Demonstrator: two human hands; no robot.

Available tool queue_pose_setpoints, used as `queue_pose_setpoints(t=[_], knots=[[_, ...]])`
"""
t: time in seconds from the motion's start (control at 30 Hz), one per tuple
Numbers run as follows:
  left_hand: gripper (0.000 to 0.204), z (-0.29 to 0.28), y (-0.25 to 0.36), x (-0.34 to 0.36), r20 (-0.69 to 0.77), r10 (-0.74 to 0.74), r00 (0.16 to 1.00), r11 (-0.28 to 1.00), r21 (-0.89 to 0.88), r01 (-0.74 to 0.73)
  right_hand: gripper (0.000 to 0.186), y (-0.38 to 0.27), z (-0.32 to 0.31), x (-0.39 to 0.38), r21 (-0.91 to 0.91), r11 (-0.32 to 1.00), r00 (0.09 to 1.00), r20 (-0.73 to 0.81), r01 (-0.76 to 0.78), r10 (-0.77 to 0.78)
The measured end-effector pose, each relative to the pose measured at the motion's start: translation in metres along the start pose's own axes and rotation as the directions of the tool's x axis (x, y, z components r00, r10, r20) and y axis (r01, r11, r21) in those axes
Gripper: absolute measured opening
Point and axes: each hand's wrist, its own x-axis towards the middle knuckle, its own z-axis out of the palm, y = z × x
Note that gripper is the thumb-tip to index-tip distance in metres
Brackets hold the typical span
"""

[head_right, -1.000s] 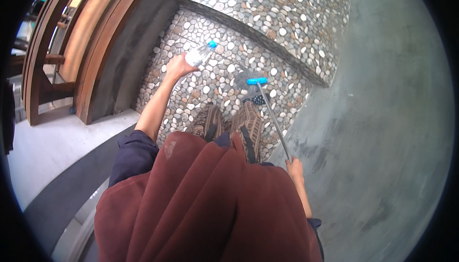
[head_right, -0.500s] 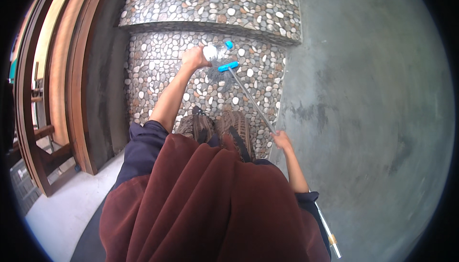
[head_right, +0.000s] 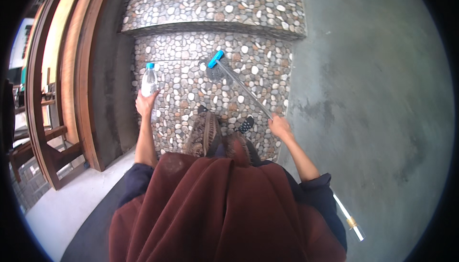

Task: The person mops a pebble-tiled floor using a blue mop while holding a water bottle in the other hand. They move the mop back and forth across the surface, occasionally stepping forward to reach new areas.

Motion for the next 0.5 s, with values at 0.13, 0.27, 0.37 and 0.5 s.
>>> queue_pose_setpoints(t=[0.13, 0.27, 0.37, 0.5], knots=[[0.068, 0.007, -0.035, -0.035, -0.129, 0.075, 0.989, 0.857, -0.498, -0.131, 0.033, -0.041, -0.019, 0.067, -0.095, 0.976, 0.979, -0.029, 0.198, -0.202], [0.078, 0.066, -0.027, -0.079, -0.09, 0.154, 0.984, 0.589, -0.791, -0.165, 0.039, -0.117, -0.026, 0.14, -0.141, 0.911, 0.92, -0.005, 0.387, -0.391], [0.069, 0.107, -0.002, -0.115, -0.022, 0.336, 0.942, 0.464, -0.866, -0.185, 0.036, -0.141, -0.043, 0.159, 0.067, 0.883, 0.852, 0.238, 0.465, -0.467], [0.056, 0.137, 0.05, -0.153, 0.07, 0.538, 0.84, 0.532, -0.801, -0.274, 0.029, -0.081, -0.091, 0.123, -0.086, 0.843, 0.77, 0.465, 0.531, -0.438]])
